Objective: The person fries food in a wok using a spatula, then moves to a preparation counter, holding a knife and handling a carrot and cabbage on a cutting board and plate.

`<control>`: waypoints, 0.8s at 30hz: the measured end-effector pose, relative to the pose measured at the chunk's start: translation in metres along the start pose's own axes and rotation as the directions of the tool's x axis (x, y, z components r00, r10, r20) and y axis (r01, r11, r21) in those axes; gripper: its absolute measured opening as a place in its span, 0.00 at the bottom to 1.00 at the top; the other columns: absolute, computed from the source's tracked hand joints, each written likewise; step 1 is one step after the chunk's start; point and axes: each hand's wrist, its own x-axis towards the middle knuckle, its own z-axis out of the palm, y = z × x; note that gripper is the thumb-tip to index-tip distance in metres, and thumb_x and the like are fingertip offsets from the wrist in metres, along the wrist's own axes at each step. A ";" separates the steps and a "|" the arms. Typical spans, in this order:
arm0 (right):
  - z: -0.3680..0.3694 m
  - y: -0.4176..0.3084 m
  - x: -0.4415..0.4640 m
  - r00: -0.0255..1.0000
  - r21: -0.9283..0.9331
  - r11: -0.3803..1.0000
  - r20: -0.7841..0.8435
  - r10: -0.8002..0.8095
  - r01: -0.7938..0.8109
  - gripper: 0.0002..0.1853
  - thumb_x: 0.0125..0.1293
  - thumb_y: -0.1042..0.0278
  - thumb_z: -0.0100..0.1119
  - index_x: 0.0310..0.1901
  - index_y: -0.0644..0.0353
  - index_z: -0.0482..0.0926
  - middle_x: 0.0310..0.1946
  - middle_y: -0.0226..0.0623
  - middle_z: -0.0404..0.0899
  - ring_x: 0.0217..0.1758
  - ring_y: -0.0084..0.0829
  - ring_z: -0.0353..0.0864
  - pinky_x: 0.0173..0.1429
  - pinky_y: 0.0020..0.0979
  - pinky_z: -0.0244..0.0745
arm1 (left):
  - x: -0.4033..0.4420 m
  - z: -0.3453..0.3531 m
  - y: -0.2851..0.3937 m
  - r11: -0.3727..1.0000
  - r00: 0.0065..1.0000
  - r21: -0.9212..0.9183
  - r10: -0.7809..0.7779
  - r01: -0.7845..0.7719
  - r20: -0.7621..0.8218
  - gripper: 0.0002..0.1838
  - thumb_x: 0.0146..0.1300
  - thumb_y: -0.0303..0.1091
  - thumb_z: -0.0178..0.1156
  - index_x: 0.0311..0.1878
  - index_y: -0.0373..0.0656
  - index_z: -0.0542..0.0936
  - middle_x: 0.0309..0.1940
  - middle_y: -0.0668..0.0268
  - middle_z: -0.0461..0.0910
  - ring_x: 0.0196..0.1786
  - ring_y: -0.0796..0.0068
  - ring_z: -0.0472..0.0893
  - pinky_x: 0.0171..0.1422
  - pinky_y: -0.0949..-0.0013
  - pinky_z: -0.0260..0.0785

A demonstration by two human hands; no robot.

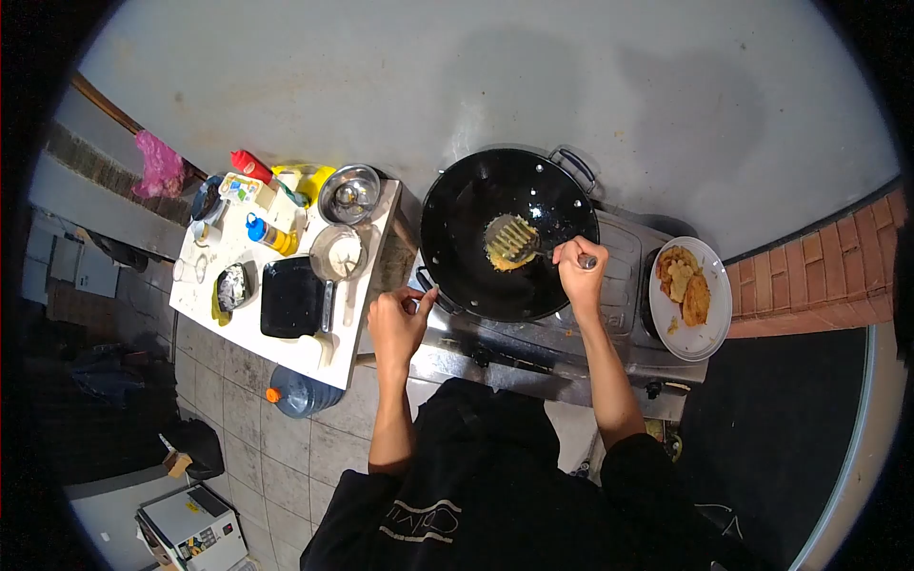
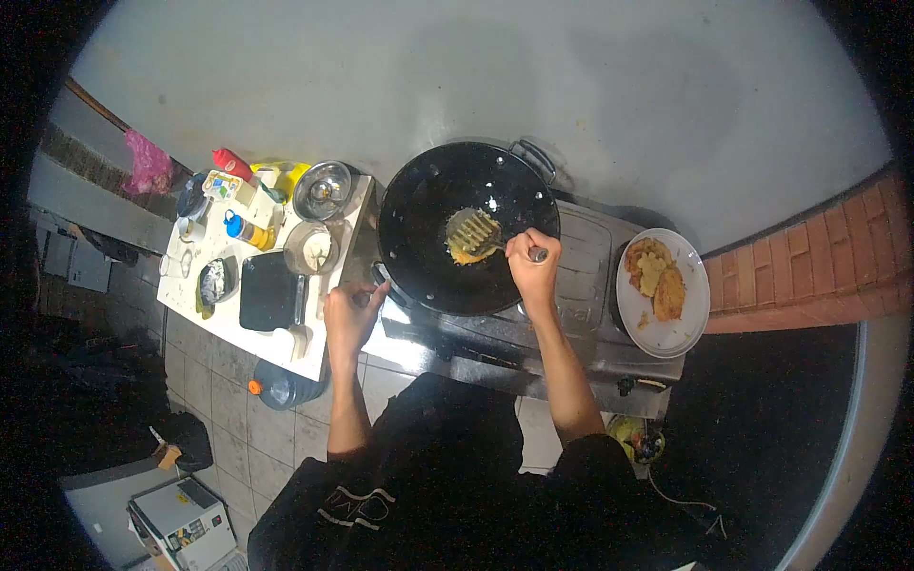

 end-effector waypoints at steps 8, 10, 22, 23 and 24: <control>-0.001 0.005 0.002 1.000 0.030 0.999 -0.001 0.012 -0.012 0.13 0.58 0.81 0.43 0.16 0.66 0.67 0.16 0.37 0.75 0.20 0.20 0.72 0.25 0.24 0.64 | 0.003 0.001 -0.005 0.999 0.999 -0.008 0.044 -0.044 0.014 0.18 0.52 0.44 0.71 0.28 0.35 0.84 0.12 0.60 0.72 0.16 0.63 0.73 0.25 0.62 0.63; -0.004 0.000 0.001 0.978 0.068 0.975 0.007 0.210 -0.210 0.14 0.60 0.80 0.44 0.17 0.66 0.70 0.18 0.37 0.78 0.17 0.18 0.70 0.22 0.23 0.63 | 0.002 0.001 -0.004 0.998 0.998 -0.018 0.061 -0.061 -0.010 0.18 0.52 0.44 0.71 0.27 0.35 0.84 0.11 0.60 0.72 0.16 0.64 0.73 0.25 0.63 0.63; -0.019 -0.007 -0.008 0.989 0.041 0.989 0.017 0.144 -0.144 0.13 0.59 0.81 0.44 0.17 0.69 0.72 0.17 0.38 0.78 0.17 0.18 0.71 0.23 0.23 0.63 | 0.001 -0.004 -0.001 0.998 0.998 0.017 0.063 -0.064 0.017 0.15 0.52 0.43 0.71 0.28 0.38 0.85 0.12 0.60 0.72 0.17 0.64 0.74 0.26 0.62 0.64; -0.018 -0.007 -0.009 0.994 0.025 0.993 0.017 0.111 -0.111 0.13 0.59 0.81 0.44 0.17 0.69 0.71 0.16 0.38 0.77 0.18 0.19 0.72 0.24 0.24 0.64 | 0.001 -0.005 0.000 0.998 0.998 0.018 0.062 -0.062 0.015 0.15 0.52 0.43 0.71 0.28 0.38 0.85 0.12 0.60 0.72 0.17 0.64 0.74 0.26 0.62 0.64; -0.016 -0.008 -0.008 0.997 0.010 0.997 0.017 0.077 -0.077 0.13 0.58 0.81 0.44 0.16 0.69 0.70 0.16 0.38 0.76 0.19 0.20 0.73 0.26 0.25 0.65 | 0.001 -0.006 0.000 0.998 0.998 0.007 0.058 -0.059 0.027 0.16 0.52 0.43 0.71 0.28 0.36 0.84 0.12 0.60 0.71 0.16 0.66 0.72 0.26 0.63 0.64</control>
